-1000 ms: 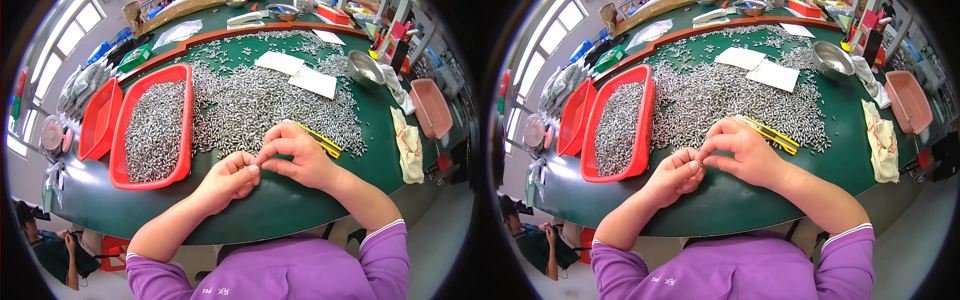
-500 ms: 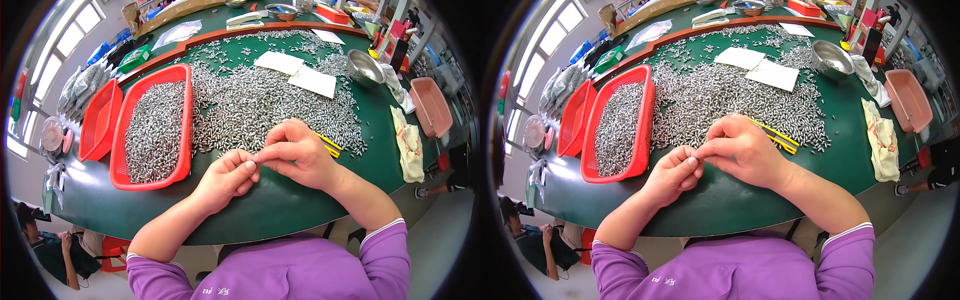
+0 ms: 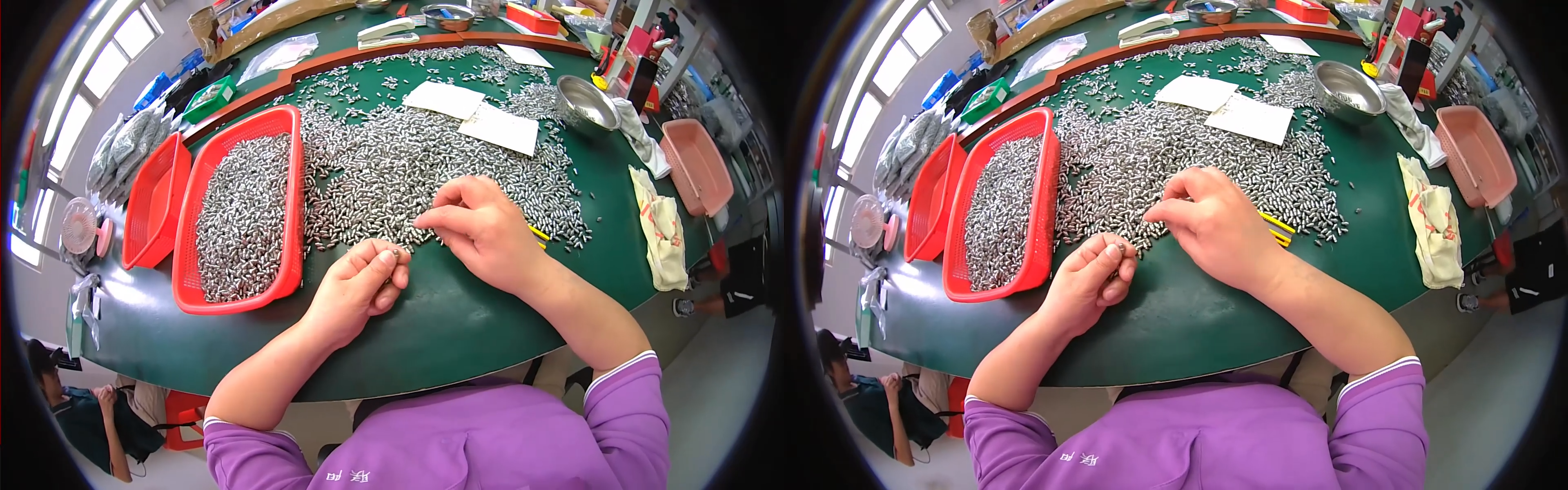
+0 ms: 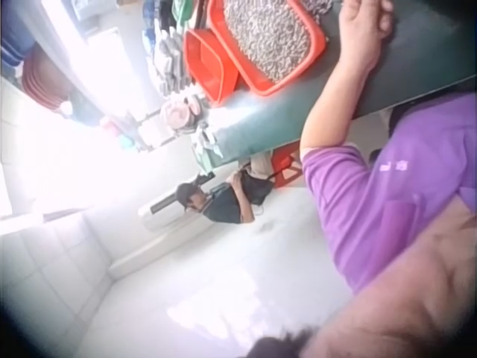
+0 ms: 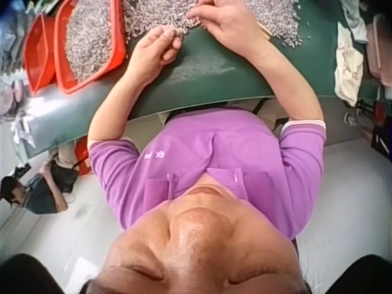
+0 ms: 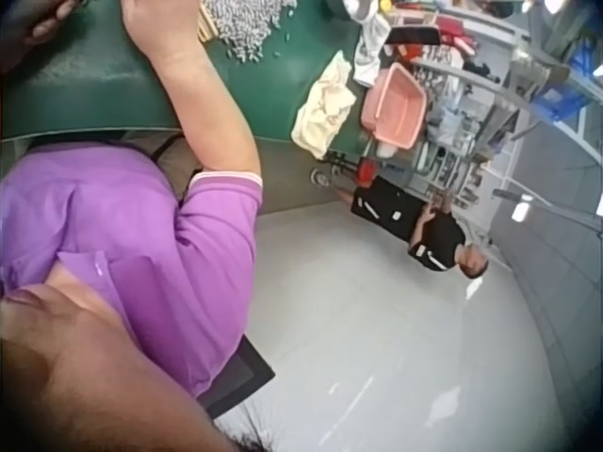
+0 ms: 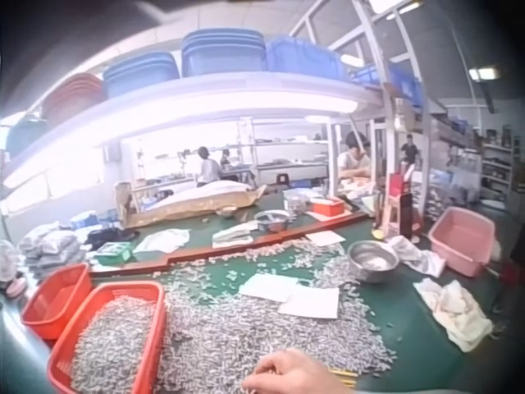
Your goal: Manually sorting and inspecting small cylindrical metal components at a workbench in a factory.
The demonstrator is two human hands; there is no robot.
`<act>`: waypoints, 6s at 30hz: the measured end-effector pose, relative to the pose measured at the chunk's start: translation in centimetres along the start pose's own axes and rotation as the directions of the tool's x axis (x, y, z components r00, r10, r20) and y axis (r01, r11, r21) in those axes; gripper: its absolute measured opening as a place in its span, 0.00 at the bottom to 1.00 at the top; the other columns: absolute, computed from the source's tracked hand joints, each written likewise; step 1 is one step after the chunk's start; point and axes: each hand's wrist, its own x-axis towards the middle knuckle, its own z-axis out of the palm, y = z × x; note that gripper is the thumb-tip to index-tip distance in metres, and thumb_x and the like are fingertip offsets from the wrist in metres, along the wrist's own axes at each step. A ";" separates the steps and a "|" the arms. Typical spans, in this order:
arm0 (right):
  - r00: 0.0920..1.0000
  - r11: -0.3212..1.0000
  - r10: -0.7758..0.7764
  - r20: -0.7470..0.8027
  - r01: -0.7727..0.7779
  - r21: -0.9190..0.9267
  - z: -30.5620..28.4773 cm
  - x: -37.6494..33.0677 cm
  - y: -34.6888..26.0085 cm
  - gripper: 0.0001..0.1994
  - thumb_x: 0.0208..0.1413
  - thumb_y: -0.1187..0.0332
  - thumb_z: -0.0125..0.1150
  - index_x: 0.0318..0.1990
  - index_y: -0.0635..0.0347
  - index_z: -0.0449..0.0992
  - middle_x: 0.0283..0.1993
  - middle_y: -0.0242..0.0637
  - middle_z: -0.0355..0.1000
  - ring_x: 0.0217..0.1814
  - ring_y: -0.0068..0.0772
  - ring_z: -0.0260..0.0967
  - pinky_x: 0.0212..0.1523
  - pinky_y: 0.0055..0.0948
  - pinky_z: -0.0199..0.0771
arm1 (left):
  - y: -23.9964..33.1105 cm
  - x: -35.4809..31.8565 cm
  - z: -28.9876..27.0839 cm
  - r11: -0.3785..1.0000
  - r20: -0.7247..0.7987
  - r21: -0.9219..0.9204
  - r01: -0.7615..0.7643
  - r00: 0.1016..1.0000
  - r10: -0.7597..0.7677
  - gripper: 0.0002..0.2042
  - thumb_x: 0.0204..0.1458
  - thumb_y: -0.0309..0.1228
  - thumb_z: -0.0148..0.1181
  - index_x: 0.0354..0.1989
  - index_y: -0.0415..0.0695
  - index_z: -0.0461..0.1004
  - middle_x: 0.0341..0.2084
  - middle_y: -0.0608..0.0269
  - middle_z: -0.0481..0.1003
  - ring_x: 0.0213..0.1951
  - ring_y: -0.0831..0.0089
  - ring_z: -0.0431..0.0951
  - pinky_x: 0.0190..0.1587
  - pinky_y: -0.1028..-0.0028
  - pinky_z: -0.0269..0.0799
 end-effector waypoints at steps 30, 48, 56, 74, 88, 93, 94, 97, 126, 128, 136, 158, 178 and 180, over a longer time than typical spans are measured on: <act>0.996 0.963 -0.064 0.064 0.045 0.266 0.4 -0.1 -1.1 0.07 0.47 0.70 0.68 0.33 0.53 0.77 0.40 0.33 0.71 0.44 0.38 0.68 0.47 0.36 0.68 | 0.0 -0.1 -0.4 0.999 0.096 -0.027 0.046 0.994 -0.043 0.07 0.65 0.35 0.51 0.42 0.44 0.68 0.28 0.66 0.73 0.21 0.85 0.61 0.22 0.84 0.53; 0.996 0.969 -0.075 -0.056 0.086 0.233 0.0 0.3 -1.3 0.07 0.48 0.69 0.68 0.35 0.51 0.80 0.36 0.31 0.71 0.40 0.37 0.69 0.43 0.35 0.70 | -0.1 -0.1 -0.2 0.998 0.120 -0.026 0.054 0.992 -0.051 0.06 0.64 0.31 0.51 0.44 0.44 0.68 0.30 0.65 0.72 0.20 0.85 0.59 0.21 0.84 0.52; 0.983 0.961 -0.177 -0.040 0.181 0.210 0.1 0.2 -1.1 0.08 0.47 0.68 0.68 0.36 0.51 0.80 0.38 0.31 0.71 0.40 0.37 0.69 0.42 0.34 0.69 | -0.3 -0.1 -0.2 1.000 0.086 -0.001 0.024 0.996 -0.024 0.05 0.65 0.31 0.50 0.43 0.44 0.69 0.29 0.64 0.72 0.19 0.85 0.58 0.21 0.84 0.52; 0.989 0.988 -0.084 0.124 0.098 -0.117 0.8 -0.6 0.3 0.09 0.44 0.71 0.67 0.36 0.50 0.80 0.47 0.35 0.69 0.54 0.41 0.65 0.53 0.40 0.68 | -0.1 0.3 -0.7 0.990 0.012 -0.134 -0.037 0.999 0.039 0.07 0.64 0.31 0.46 0.44 0.42 0.69 0.32 0.64 0.72 0.22 0.82 0.61 0.24 0.83 0.56; 0.983 0.993 -0.080 0.164 0.093 -0.075 0.5 -0.6 0.2 0.07 0.43 0.70 0.68 0.31 0.53 0.77 0.45 0.33 0.68 0.54 0.40 0.65 0.55 0.40 0.68 | -0.2 0.4 -0.8 0.995 0.015 -0.099 0.007 1.000 -0.006 0.09 0.66 0.34 0.45 0.43 0.43 0.67 0.33 0.61 0.69 0.22 0.80 0.61 0.22 0.82 0.56; 0.980 0.995 -0.061 0.187 0.075 -0.068 0.4 -0.4 -0.3 0.07 0.44 0.71 0.67 0.32 0.54 0.75 0.43 0.33 0.69 0.53 0.39 0.66 0.54 0.39 0.68 | -0.1 0.3 -0.8 0.991 0.054 -0.129 0.027 0.998 -0.020 0.07 0.64 0.32 0.48 0.42 0.43 0.68 0.31 0.63 0.70 0.22 0.81 0.62 0.22 0.83 0.55; 0.985 0.998 -0.059 0.163 0.064 -0.023 0.4 -0.2 -0.5 0.08 0.45 0.72 0.67 0.33 0.55 0.75 0.42 0.33 0.69 0.51 0.39 0.67 0.52 0.39 0.68 | 0.0 0.3 -0.9 0.990 0.084 -0.134 0.034 0.996 -0.023 0.06 0.64 0.32 0.50 0.41 0.44 0.69 0.30 0.65 0.71 0.22 0.82 0.62 0.22 0.83 0.54; 0.990 0.994 -0.065 0.125 0.053 0.099 0.1 0.0 -0.8 0.09 0.46 0.74 0.66 0.35 0.56 0.74 0.39 0.33 0.71 0.47 0.40 0.69 0.49 0.38 0.69 | 0.0 0.2 -0.9 0.994 0.144 -0.089 0.057 0.989 -0.044 0.04 0.63 0.30 0.51 0.41 0.44 0.69 0.30 0.66 0.71 0.22 0.84 0.62 0.22 0.83 0.53; 0.976 0.966 -0.208 -0.063 0.215 0.143 0.1 0.3 -1.3 0.12 0.45 0.74 0.69 0.40 0.54 0.80 0.37 0.30 0.76 0.41 0.33 0.73 0.43 0.32 0.73 | 0.1 0.0 -0.5 0.997 0.137 -0.035 0.064 0.989 -0.059 0.06 0.64 0.33 0.49 0.43 0.46 0.67 0.30 0.66 0.71 0.21 0.83 0.61 0.22 0.83 0.52; 0.975 0.963 -0.216 -0.055 0.221 0.154 0.2 0.2 -1.3 0.11 0.46 0.74 0.69 0.39 0.54 0.81 0.37 0.30 0.76 0.41 0.33 0.73 0.43 0.32 0.73 | 0.0 0.0 -0.5 0.997 0.132 -0.064 0.045 0.991 -0.036 0.06 0.64 0.33 0.47 0.43 0.45 0.68 0.30 0.64 0.72 0.21 0.83 0.62 0.22 0.83 0.53; 0.973 0.960 -0.223 -0.050 0.229 0.160 0.0 0.3 -1.0 0.10 0.46 0.73 0.69 0.39 0.53 0.82 0.37 0.30 0.75 0.41 0.33 0.72 0.42 0.31 0.72 | 0.0 0.1 -0.5 0.995 0.147 -0.089 0.038 0.989 -0.025 0.06 0.65 0.32 0.46 0.42 0.45 0.68 0.29 0.64 0.72 0.21 0.83 0.62 0.22 0.83 0.54; 0.944 0.905 0.323 0.066 -0.288 -0.311 -3.9 0.0 0.5 0.09 0.50 0.68 0.64 0.39 0.57 0.78 0.37 0.37 0.74 0.43 0.41 0.72 0.44 0.37 0.73 | 0.3 -0.3 0.1 0.994 0.037 0.110 -0.025 0.999 0.021 0.03 0.61 0.27 0.53 0.40 0.44 0.68 0.26 0.71 0.67 0.21 0.87 0.57 0.22 0.84 0.51; 0.879 0.980 0.193 0.436 -0.194 -0.041 -1.0 -1.9 -3.1 0.15 0.52 0.63 0.62 0.47 0.55 0.72 0.38 0.40 0.69 0.38 0.44 0.73 0.38 0.40 0.76 | 1.1 -1.1 1.2 0.312 -0.069 0.950 0.009 0.981 0.182 0.08 0.53 0.29 0.60 0.38 0.39 0.71 0.25 0.55 0.74 0.29 0.61 0.76 0.35 0.66 0.72; 0.889 0.981 0.192 0.416 -0.187 -0.053 -0.9 -1.9 -3.4 0.14 0.52 0.64 0.61 0.46 0.55 0.72 0.38 0.40 0.69 0.37 0.44 0.74 0.38 0.40 0.76 | 1.6 -1.1 1.4 0.297 -0.072 0.955 0.023 0.985 0.155 0.08 0.53 0.29 0.60 0.38 0.39 0.71 0.25 0.55 0.74 0.29 0.61 0.77 0.35 0.65 0.72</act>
